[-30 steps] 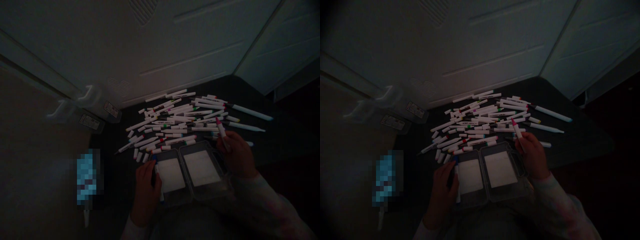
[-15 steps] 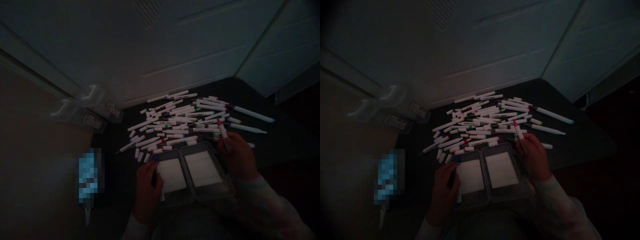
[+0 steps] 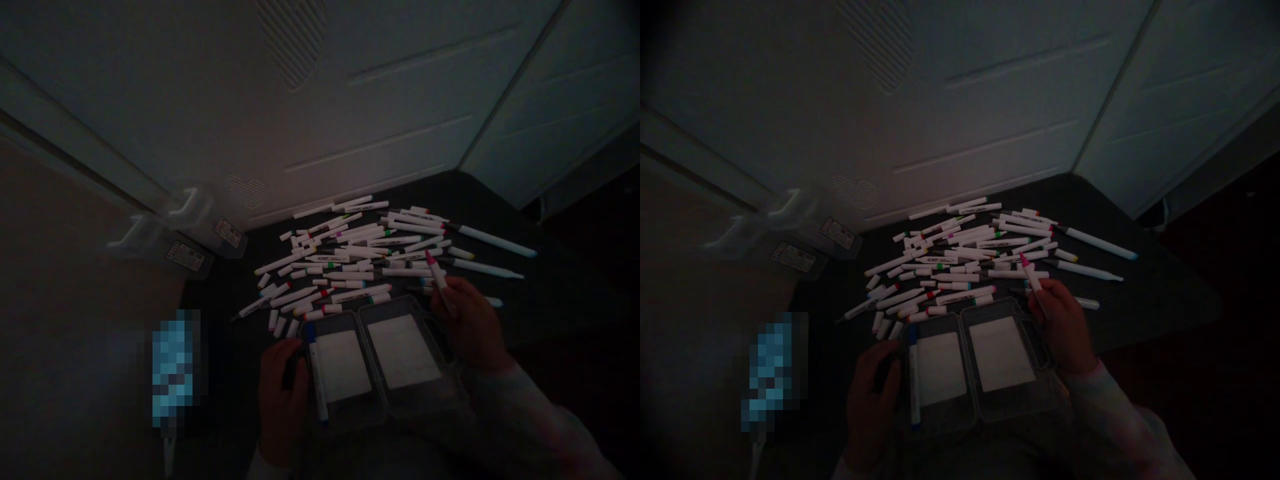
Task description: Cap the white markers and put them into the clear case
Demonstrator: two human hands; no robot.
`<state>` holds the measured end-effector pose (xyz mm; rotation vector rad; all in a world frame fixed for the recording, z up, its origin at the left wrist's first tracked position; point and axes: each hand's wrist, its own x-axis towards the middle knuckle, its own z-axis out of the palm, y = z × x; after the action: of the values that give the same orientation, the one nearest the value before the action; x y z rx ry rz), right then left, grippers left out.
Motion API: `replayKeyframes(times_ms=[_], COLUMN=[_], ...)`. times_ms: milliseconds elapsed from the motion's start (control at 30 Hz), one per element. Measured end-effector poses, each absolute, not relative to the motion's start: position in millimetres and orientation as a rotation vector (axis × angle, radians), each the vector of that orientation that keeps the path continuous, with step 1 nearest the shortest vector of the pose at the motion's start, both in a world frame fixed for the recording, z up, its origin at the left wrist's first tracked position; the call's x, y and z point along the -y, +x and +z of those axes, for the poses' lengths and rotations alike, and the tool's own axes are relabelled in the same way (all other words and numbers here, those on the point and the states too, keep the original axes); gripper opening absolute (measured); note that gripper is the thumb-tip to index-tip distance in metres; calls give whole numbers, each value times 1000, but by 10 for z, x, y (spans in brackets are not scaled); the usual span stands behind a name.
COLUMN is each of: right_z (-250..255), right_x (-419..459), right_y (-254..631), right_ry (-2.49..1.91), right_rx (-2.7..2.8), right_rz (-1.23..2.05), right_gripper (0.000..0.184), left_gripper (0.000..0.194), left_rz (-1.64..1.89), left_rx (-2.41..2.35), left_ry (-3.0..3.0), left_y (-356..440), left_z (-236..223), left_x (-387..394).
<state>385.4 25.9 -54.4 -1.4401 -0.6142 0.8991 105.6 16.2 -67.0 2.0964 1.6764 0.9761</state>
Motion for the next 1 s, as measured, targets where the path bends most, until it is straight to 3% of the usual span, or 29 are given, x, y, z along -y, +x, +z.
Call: replayKeyframes(times_ms=[600, 1000], right_z=[-584, -643], right_x=[-271, -240], right_y=[3864, 3881], right_ry=[-1389, -1382], right_rx=[513, 537], right_rz=[966, 968], right_gripper=[19, 16], left_gripper=[18, 15], left_rz=[1319, 1361], left_rx=[-1769, -1762], left_ry=[2135, 2417], left_y=[1062, 1076], left_z=[-346, -545], left_x=[-965, -1124])
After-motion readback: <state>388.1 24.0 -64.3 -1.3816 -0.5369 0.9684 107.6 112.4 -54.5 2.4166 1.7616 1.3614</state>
